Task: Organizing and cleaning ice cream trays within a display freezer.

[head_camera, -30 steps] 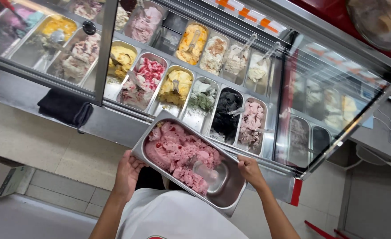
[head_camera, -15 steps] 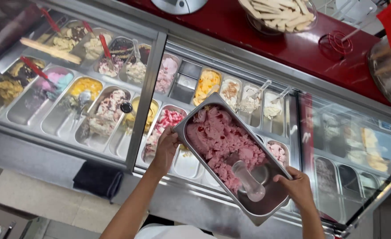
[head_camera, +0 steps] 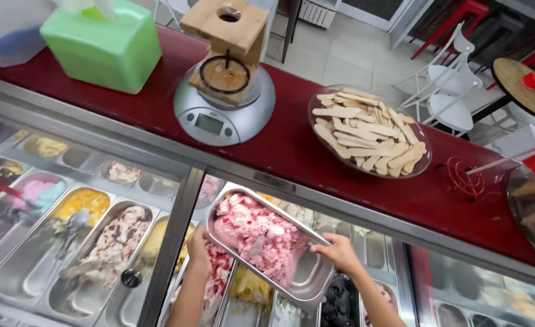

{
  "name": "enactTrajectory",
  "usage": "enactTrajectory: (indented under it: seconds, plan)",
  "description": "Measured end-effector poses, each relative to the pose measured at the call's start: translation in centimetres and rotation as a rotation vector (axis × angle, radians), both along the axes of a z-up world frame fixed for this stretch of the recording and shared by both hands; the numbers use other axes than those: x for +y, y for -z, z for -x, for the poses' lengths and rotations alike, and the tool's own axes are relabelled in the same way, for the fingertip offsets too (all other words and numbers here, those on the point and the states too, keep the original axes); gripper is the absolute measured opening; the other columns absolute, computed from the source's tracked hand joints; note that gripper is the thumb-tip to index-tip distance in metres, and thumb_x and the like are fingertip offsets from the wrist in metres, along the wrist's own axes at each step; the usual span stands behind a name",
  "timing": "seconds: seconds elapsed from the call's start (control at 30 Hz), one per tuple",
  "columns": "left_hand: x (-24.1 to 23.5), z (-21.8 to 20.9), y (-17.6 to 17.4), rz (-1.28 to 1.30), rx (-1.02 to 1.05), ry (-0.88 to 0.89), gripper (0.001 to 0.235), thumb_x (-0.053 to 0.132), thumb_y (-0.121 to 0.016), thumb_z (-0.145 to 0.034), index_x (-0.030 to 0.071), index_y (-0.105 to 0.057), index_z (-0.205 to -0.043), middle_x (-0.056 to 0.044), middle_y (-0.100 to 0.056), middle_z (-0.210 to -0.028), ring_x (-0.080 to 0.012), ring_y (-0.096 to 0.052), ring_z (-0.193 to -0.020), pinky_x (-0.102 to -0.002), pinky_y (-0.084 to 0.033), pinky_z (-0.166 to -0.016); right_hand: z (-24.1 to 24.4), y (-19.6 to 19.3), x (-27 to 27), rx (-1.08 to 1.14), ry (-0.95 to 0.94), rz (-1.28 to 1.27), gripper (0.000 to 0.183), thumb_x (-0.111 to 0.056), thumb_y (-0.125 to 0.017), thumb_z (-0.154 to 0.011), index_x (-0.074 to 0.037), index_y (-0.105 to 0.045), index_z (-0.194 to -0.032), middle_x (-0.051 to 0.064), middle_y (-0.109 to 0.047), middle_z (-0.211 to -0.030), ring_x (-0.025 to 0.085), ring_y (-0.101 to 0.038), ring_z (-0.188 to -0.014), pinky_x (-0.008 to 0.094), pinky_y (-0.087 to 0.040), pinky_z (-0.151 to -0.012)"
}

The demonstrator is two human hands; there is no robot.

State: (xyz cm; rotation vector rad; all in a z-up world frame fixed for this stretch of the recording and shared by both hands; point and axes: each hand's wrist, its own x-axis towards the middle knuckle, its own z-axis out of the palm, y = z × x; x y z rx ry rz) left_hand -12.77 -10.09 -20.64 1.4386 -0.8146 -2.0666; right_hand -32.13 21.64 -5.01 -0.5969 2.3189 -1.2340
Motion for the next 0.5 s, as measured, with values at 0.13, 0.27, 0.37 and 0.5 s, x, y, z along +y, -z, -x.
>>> enactTrajectory:
  seconds: [0.13,0.27,0.37,0.5]
  plan:
    - [-3.0,3.0,5.1,-0.094,-0.066,-0.043,0.02,0.023,-0.066,-0.069,0.014,-0.056,-0.084,-0.001,-0.052,-0.072,-0.0139,-0.055,-0.06,-0.026,-0.043,-0.055,2.2,5.3,-1.8,-0.01,-0.05,-0.157,0.039,-0.037,-0.098,-0.065,-0.018,-0.064,-0.061,-0.004,-0.056,-0.056,0.01,-0.05,-0.062,0.026,-0.04,-0.059]
    - [-5.2,5.4,7.4,-0.189,-0.125,-0.052,0.032,0.037,-0.063,-0.067,0.015,-0.06,-0.09,0.0,-0.056,-0.074,-0.0169,-0.055,-0.06,-0.03,-0.043,-0.053,1.8,10.2,-3.1,-0.083,0.03,-0.29,0.043,-0.049,-0.094,-0.066,-0.021,-0.062,-0.06,-0.001,-0.056,-0.055,0.014,-0.053,-0.06,0.028,-0.041,-0.06]
    - [-5.8,6.6,8.0,-0.191,-0.168,-0.027,0.034,0.038,-0.064,-0.066,0.017,-0.059,-0.091,0.002,-0.051,-0.074,-0.0133,-0.053,-0.063,-0.025,-0.041,-0.057,0.1,12.2,-3.2,-0.149,0.089,-0.275,0.043,-0.049,-0.093,-0.069,-0.021,-0.062,-0.06,-0.003,-0.054,-0.054,0.012,-0.052,-0.059,0.026,-0.039,-0.059]
    - [-6.6,8.8,6.2,-0.156,-0.159,0.006,0.033,0.04,-0.066,-0.07,0.015,-0.055,-0.088,0.005,-0.039,-0.069,-0.0095,-0.042,-0.057,-0.022,-0.032,-0.049,-0.7,12.5,-4.0,-0.239,0.179,-0.187,0.039,-0.039,-0.094,-0.071,-0.019,-0.063,-0.058,-0.006,-0.052,-0.05,0.01,-0.047,-0.053,0.025,-0.034,-0.054]
